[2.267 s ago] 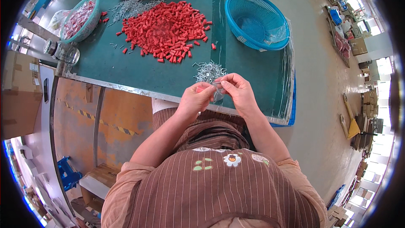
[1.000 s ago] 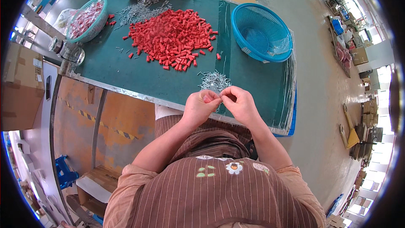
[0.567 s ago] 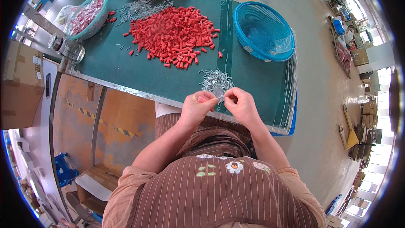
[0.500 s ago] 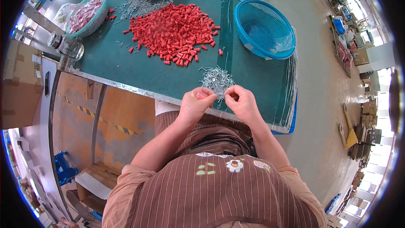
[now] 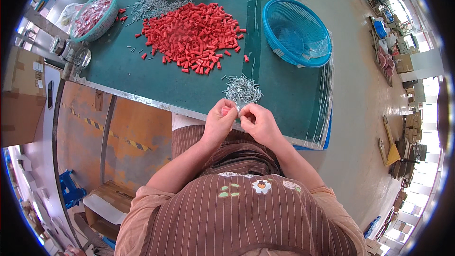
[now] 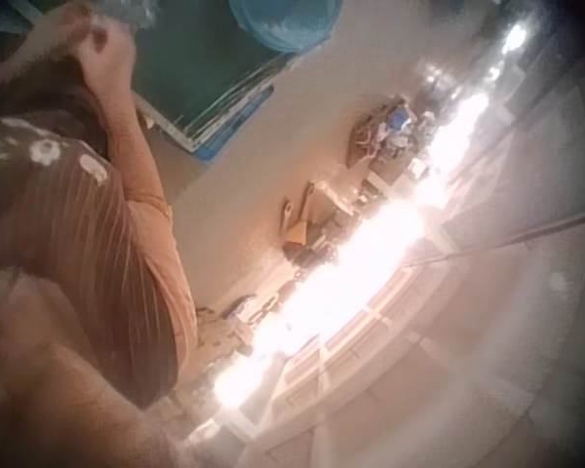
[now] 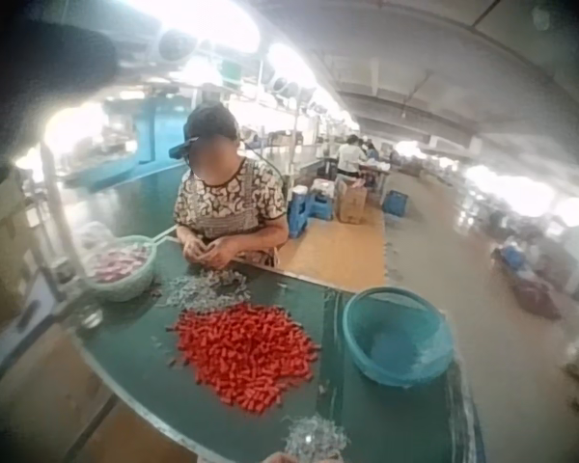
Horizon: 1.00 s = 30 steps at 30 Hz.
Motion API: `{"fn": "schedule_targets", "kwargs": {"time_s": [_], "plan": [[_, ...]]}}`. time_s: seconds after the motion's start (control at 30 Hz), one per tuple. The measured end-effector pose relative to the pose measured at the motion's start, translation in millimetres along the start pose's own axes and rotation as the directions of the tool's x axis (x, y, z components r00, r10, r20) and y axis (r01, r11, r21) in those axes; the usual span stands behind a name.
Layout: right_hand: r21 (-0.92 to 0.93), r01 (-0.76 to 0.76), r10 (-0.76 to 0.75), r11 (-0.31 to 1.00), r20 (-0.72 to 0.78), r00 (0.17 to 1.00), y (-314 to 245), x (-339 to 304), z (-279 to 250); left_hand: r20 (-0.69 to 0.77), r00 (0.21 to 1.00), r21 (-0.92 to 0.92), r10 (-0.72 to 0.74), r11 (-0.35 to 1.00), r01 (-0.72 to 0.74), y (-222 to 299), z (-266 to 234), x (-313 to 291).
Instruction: The person packages hardware by hand, placing a red plastic anchor and a metal screw into a small plastic bag. They repeat this process multiple times, setting each filled bag aside on the table.
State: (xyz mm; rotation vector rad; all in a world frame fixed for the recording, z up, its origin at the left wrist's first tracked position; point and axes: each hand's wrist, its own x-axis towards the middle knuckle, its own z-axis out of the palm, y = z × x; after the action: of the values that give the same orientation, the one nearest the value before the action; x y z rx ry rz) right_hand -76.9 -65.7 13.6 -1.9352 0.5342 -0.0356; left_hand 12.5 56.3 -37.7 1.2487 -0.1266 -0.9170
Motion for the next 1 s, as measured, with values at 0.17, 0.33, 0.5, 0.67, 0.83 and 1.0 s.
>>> {"fn": "schedule_targets", "kwargs": {"time_s": [0.17,0.33,0.5,0.67,0.83,1.0], "plan": [[-0.093,0.078,-0.081,0.993,-0.025,0.996,7,15,-7,-0.031,0.999,-0.019,0.019,1.0,-0.02,-3,0,3],[-0.49,-0.044,-0.062,0.871,-0.198,0.978,32,58,-32,-0.056,0.997,0.184,0.054,0.982,-0.042,10,-10,8],[-0.59,-0.039,-0.078,0.806,-0.172,0.982,45,79,-21,-0.061,0.991,0.304,0.118,0.948,-0.094,7,-19,11],[-0.536,0.043,-0.157,0.843,-0.17,0.973,58,90,-23,-0.077,0.991,0.364,0.11,0.929,-0.075,8,-23,13],[-0.078,-0.182,0.168,0.98,-0.16,0.973,54,87,-35,-0.079,0.99,0.317,0.12,0.944,-0.089,8,-25,15],[0.328,-0.253,0.298,0.91,-0.095,0.95,52,80,-45,-0.066,0.994,0.341,0.087,0.938,-0.059,15,-21,14]]}}
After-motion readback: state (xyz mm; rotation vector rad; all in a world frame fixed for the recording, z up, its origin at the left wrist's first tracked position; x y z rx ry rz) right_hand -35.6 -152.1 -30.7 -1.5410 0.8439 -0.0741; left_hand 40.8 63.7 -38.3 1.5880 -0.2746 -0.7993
